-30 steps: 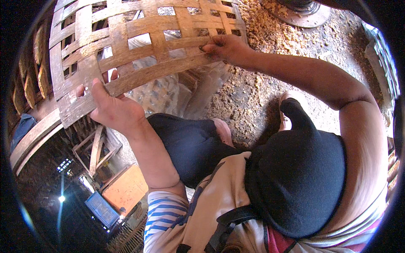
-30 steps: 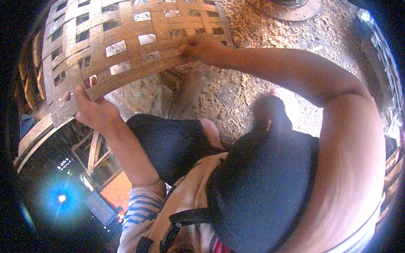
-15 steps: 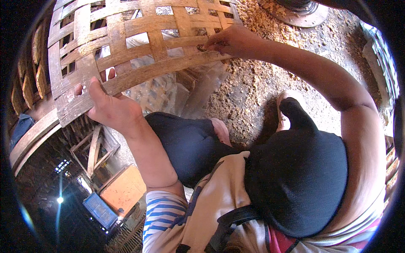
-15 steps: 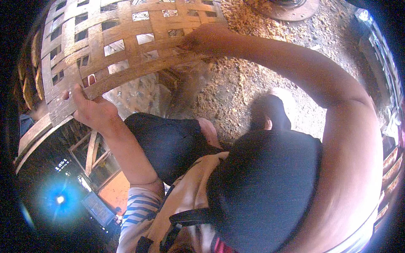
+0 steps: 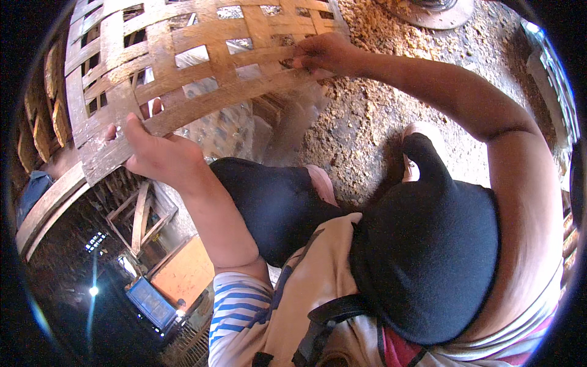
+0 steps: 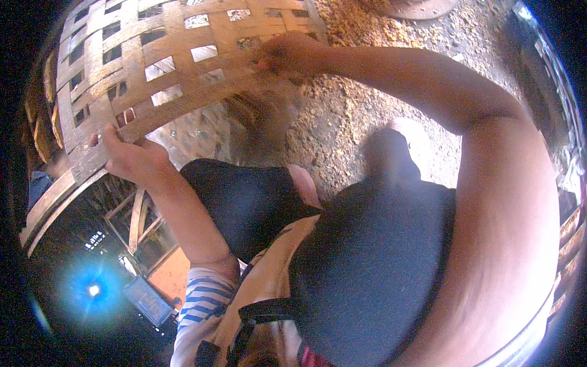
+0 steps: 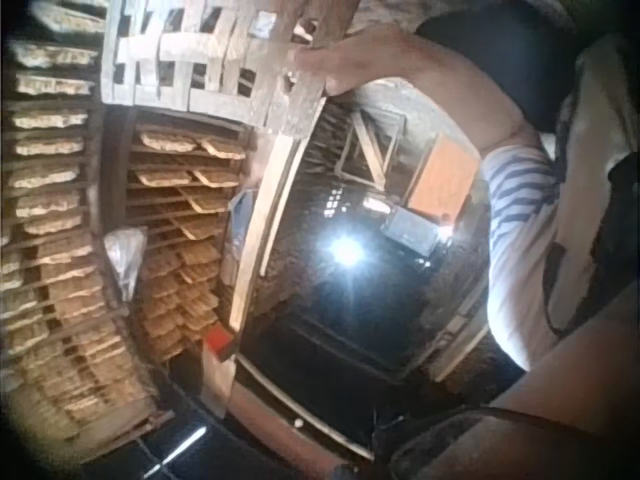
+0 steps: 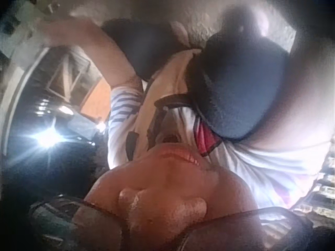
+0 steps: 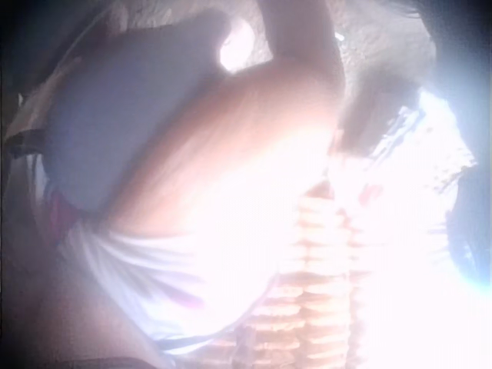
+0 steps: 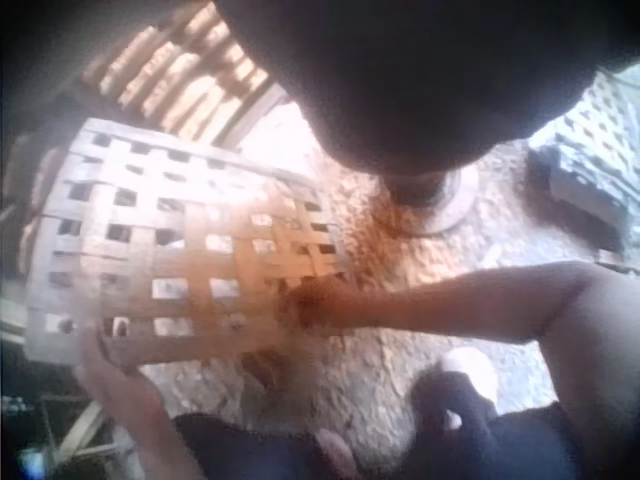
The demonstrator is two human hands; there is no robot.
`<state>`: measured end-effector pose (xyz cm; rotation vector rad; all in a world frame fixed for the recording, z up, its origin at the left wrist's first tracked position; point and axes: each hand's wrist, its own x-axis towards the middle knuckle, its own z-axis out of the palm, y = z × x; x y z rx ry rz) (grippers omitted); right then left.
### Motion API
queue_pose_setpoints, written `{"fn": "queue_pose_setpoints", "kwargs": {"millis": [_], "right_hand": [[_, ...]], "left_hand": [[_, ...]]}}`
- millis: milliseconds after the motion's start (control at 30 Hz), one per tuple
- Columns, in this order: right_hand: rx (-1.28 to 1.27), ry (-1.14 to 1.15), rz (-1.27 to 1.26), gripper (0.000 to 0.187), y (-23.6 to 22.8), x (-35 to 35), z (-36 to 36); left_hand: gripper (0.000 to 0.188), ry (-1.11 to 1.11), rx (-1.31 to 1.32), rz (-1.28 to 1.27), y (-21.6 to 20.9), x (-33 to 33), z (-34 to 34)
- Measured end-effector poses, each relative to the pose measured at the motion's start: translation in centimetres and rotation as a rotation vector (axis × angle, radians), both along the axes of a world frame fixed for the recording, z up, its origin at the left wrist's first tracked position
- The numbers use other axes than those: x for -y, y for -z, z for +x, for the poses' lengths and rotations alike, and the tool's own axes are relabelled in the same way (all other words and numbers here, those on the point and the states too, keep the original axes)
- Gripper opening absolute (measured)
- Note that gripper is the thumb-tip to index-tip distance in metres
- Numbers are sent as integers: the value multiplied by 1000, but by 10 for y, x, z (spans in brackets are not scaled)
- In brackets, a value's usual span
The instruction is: The person assembles a wooden lattice tray by hand, fitting slats into place and adjusting the frame. They then place a plastic sheet over the tray and handle additional trays and plastic bags nearby.
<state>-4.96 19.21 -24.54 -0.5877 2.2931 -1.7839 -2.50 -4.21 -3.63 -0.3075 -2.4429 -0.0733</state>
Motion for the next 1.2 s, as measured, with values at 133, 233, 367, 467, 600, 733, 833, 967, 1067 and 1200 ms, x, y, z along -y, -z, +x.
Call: {"fn": "queue_pose_setpoints", "kwargs": {"millis": [133, 233, 367, 467, 600, 733, 833, 967, 1067, 1200], "right_hand": [[-241, 82, 119, 34, 21, 3, -2], [163, 94, 29, 33, 51, -19, -14], [31, 66, 568, 32, 51, -61, -15], [-171, 96, 661, 31, 30, -68, -5], [-248, -14, 315, 31, -14, -37, 5], [16, -199, 222, 33, -21, -11, 14], [-526, -5, 96, 47, 31, -14, 23], [-572, -11, 319, 58, 32, -27, 34], [-407, -133, 741, 63, 43, -50, 36], [-371, -66, 927, 65, 79, -73, 21]], "left_hand": [[32, 77, 91, 575, 2, -4, -3], [31, 221, 82, 1067, -1, -8, -14], [29, 233, 86, 1091, -3, -6, -12], [30, 244, 91, 1197, -4, -9, -12], [31, 218, 44, 1238, -6, -21, -10], [31, 206, 68, 1122, -1, -11, -9], [30, 212, 66, 1231, -6, -24, -11], [31, 248, 78, 1061, -3, -13, -7], [32, 252, 88, 1073, -3, -3, -10], [34, 228, 68, 1189, -6, -21, -13]]}}
